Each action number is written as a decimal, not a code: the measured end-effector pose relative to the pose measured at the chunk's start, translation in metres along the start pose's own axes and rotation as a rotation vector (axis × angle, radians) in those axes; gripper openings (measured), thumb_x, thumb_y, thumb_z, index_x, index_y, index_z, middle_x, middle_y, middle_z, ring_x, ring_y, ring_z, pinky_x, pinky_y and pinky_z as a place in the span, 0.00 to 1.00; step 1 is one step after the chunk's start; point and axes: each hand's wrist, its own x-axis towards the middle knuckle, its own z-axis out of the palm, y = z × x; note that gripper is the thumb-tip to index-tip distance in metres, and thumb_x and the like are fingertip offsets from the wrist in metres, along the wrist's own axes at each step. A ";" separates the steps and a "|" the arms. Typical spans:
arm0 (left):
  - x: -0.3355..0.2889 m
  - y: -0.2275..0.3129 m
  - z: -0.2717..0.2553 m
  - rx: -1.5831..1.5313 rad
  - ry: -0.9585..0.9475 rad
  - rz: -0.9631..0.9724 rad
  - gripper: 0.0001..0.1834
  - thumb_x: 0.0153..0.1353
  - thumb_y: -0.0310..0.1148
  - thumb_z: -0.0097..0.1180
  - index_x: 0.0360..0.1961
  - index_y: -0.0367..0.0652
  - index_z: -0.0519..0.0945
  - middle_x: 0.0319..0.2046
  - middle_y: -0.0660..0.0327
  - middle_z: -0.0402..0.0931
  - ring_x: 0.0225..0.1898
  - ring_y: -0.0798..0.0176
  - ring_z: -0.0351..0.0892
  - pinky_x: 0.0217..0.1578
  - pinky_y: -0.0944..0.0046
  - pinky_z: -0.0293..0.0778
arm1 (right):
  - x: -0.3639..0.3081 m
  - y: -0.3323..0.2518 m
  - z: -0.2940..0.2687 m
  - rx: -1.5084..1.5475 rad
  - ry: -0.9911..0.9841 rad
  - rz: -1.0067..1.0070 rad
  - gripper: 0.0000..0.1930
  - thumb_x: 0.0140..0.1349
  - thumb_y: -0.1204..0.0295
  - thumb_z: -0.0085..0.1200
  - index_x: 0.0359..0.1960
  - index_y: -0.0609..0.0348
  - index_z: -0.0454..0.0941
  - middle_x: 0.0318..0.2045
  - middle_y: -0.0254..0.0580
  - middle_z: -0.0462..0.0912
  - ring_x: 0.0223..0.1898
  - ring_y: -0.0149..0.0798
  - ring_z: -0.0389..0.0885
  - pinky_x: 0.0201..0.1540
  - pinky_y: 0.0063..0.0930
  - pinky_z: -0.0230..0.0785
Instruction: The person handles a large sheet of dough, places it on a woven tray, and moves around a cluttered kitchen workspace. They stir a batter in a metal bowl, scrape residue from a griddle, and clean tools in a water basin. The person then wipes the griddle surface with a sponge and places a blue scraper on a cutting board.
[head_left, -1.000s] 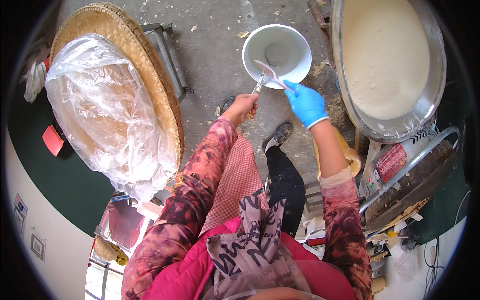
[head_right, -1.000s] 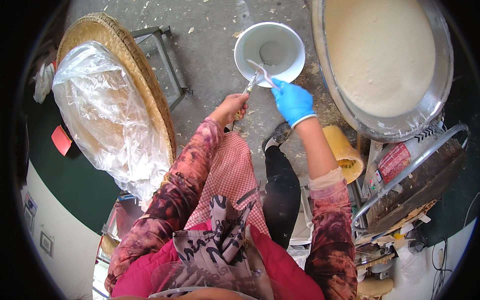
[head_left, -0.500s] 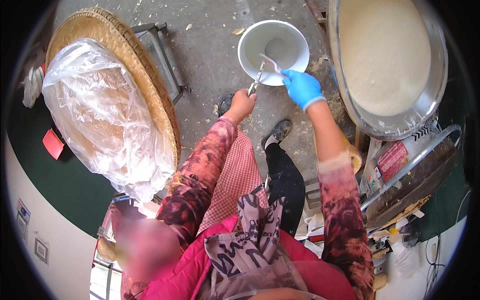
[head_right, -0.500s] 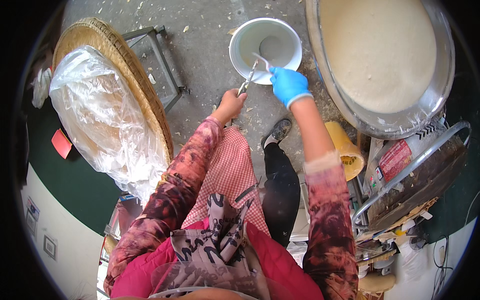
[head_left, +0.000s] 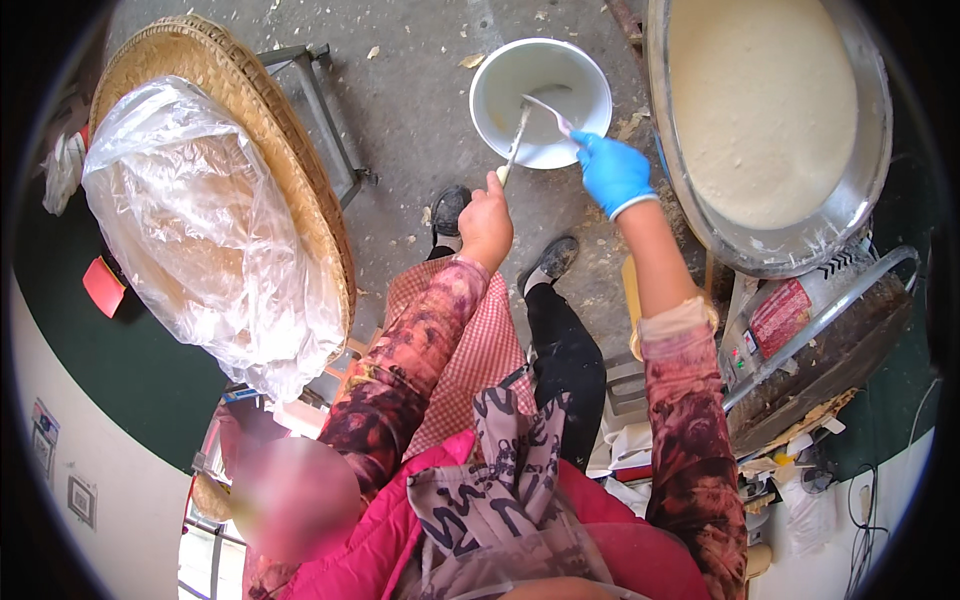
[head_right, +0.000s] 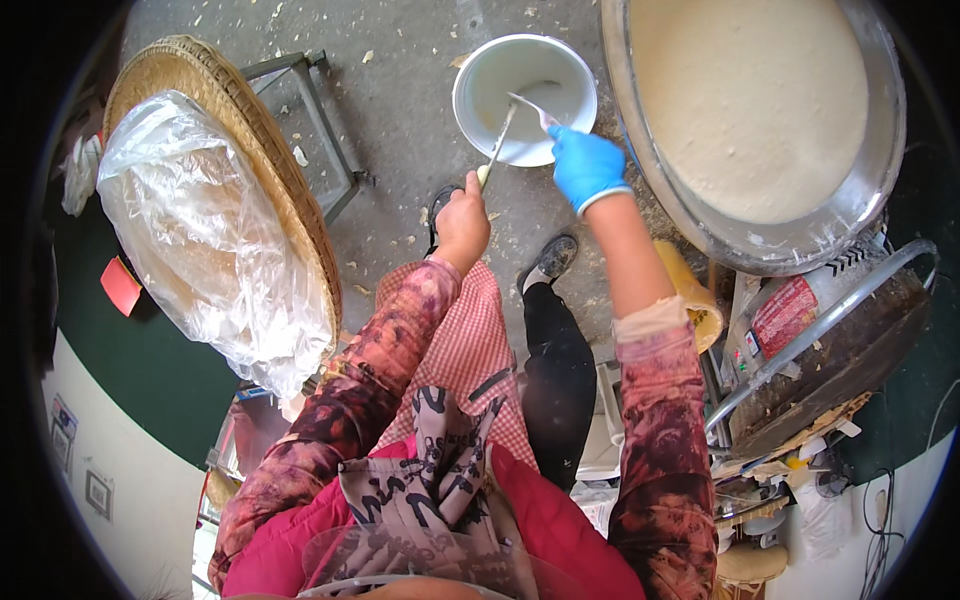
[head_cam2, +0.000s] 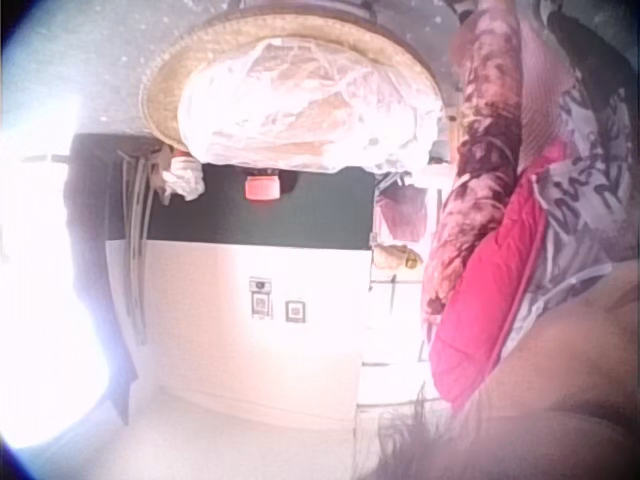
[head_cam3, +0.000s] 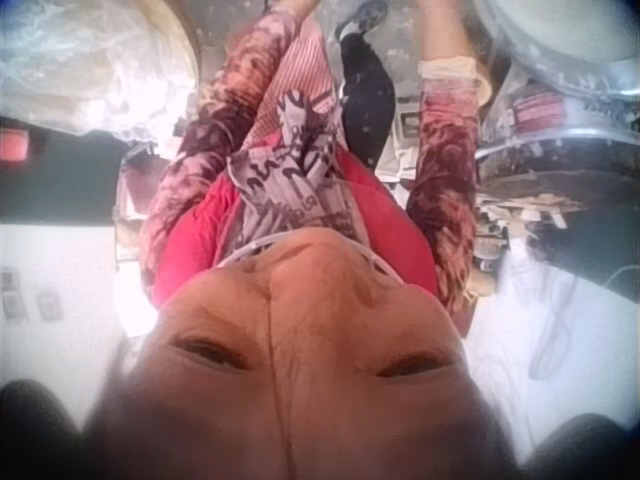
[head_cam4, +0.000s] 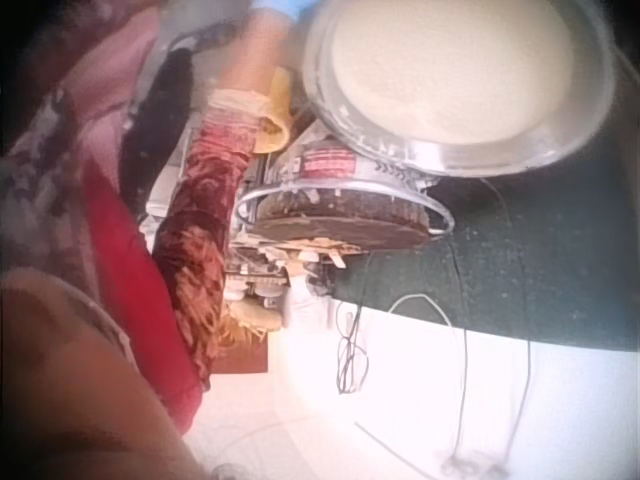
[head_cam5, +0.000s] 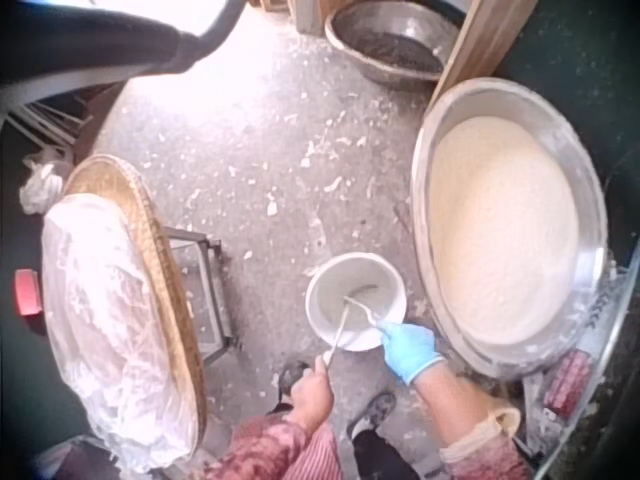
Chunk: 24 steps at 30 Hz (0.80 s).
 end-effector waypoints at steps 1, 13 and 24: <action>0.000 -0.002 0.000 0.014 0.023 0.004 0.26 0.55 0.25 0.47 0.57 0.40 0.62 0.32 0.52 0.74 0.29 0.52 0.79 0.27 0.59 0.76 | 0.001 0.000 -0.001 0.070 0.044 -0.075 0.14 0.58 0.66 0.48 0.47 0.41 0.76 0.32 0.49 0.79 0.33 0.51 0.78 0.38 0.41 0.70; -0.007 0.000 -0.004 0.219 0.119 0.136 0.28 0.54 0.28 0.49 0.58 0.47 0.64 0.33 0.58 0.68 0.28 0.58 0.76 0.25 0.61 0.73 | -0.053 -0.006 -0.022 0.344 0.305 0.008 0.14 0.60 0.61 0.46 0.47 0.44 0.75 0.31 0.51 0.80 0.31 0.53 0.78 0.33 0.43 0.70; -0.014 0.013 0.008 0.177 0.099 0.163 0.29 0.53 0.26 0.48 0.59 0.42 0.62 0.31 0.56 0.69 0.26 0.58 0.77 0.23 0.62 0.74 | -0.027 -0.009 -0.003 0.201 0.144 0.112 0.15 0.62 0.59 0.43 0.48 0.42 0.75 0.30 0.51 0.80 0.32 0.54 0.78 0.35 0.44 0.70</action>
